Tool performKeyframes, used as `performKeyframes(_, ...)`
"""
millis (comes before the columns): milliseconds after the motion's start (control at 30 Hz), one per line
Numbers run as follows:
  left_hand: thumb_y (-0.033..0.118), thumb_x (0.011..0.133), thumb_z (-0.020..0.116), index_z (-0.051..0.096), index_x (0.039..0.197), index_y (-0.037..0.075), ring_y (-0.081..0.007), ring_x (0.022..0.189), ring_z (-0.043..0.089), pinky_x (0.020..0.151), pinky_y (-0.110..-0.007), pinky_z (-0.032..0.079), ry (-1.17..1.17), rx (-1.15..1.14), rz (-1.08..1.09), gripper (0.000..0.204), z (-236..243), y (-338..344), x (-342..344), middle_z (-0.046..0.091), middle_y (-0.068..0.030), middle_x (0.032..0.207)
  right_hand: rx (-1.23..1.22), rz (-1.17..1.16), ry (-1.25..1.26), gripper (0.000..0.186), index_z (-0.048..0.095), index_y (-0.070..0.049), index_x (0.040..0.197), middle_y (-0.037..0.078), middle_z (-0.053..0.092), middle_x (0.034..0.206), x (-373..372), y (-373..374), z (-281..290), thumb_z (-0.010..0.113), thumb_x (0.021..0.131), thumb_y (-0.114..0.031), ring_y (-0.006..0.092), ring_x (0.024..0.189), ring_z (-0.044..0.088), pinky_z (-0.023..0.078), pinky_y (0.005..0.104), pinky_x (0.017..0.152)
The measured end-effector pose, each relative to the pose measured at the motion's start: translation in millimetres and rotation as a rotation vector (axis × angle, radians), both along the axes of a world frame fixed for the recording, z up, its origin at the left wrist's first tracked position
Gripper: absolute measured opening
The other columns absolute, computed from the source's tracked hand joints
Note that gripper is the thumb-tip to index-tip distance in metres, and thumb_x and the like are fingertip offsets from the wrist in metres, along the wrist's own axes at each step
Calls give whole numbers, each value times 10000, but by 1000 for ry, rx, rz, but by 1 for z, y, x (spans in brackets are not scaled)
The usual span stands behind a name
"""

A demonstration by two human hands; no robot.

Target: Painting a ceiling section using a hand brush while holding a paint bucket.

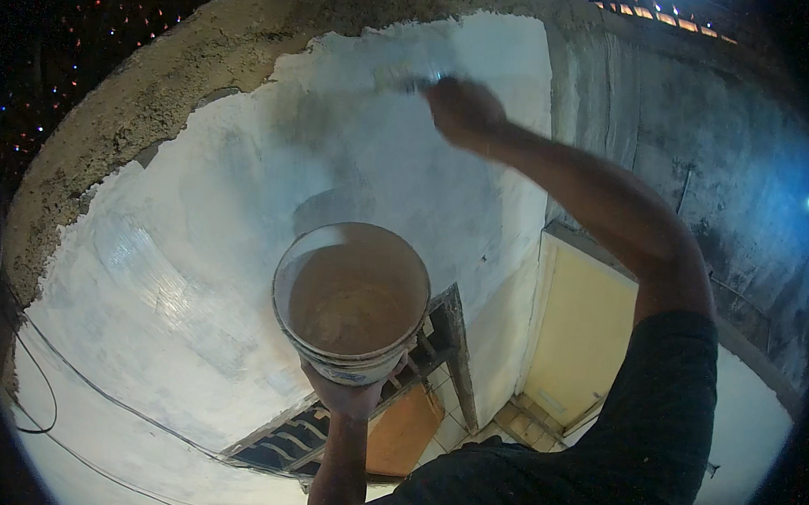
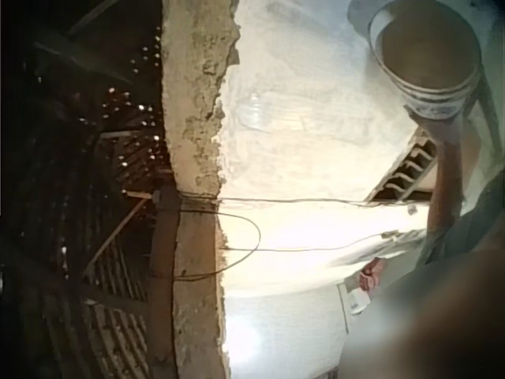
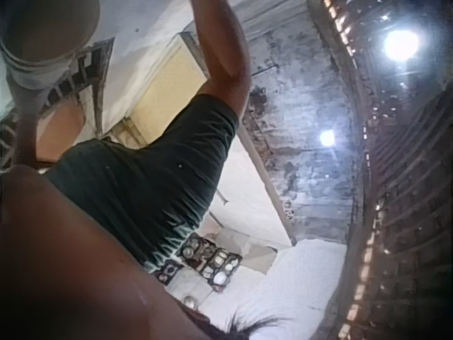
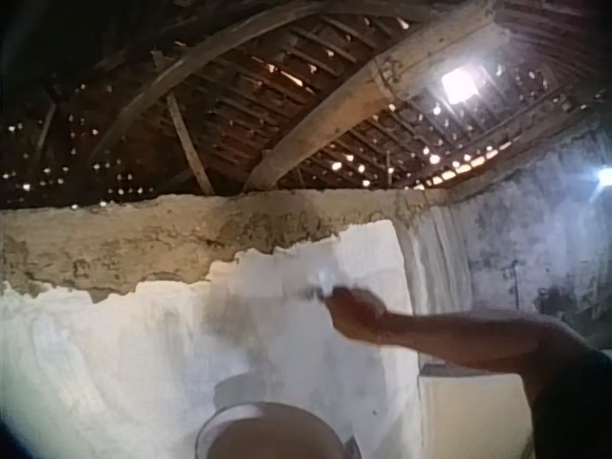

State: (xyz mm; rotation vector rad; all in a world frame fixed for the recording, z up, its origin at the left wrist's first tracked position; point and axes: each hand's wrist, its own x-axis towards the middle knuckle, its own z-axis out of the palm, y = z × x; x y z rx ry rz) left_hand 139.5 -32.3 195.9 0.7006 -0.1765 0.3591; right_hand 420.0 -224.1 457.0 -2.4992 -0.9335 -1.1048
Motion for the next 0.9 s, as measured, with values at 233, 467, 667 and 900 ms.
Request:
performKeyframes(233, 756, 904, 256, 256, 1582, 224, -402, 1482, 255, 1145, -678, 240, 39, -278, -44, 862, 12, 0, -12, 252, -121, 1625, -544, 10, 302, 261, 635, 16, 1114, 226, 672, 1030, -42, -11, -48, 552, 869, -16, 399, 992, 678, 555, 502, 856)
performKeyframes(467, 754, 904, 271, 239, 1589, 234, -412, 1484, 245, 1150, -690, 207, -5, -234, -40, 860, 7, 1, -3, 230, -120, 1634, -37, 25, 1, 239, 728, -57, 1069, 193, 715, 1000, -6, -10, 29, 615, 861, -27, 386, 937, 692, 543, 478, 857)
performKeyframes(667, 743, 906, 303, 246, 1587, 230, -407, 1481, 248, 1158, -678, 207, 66, -285, 27, 854, 20, -13, -8, 231, -116, 1631, 163, -68, -179, 398, 655, -109, 1249, 193, 674, 1074, -11, -9, 20, 543, 880, -12, 402, 890, 681, 545, 502, 802)
performKeyframes(900, 762, 892, 329, 266, 1578, 209, -393, 1466, 284, 1158, -645, 254, 2, -346, 0, 883, 3, 8, -11, 267, -115, 1615, -385, -12, 151, 411, 558, -1, 1301, 215, 630, 1041, -29, -6, -116, 523, 894, -46, 361, 884, 698, 575, 488, 758)
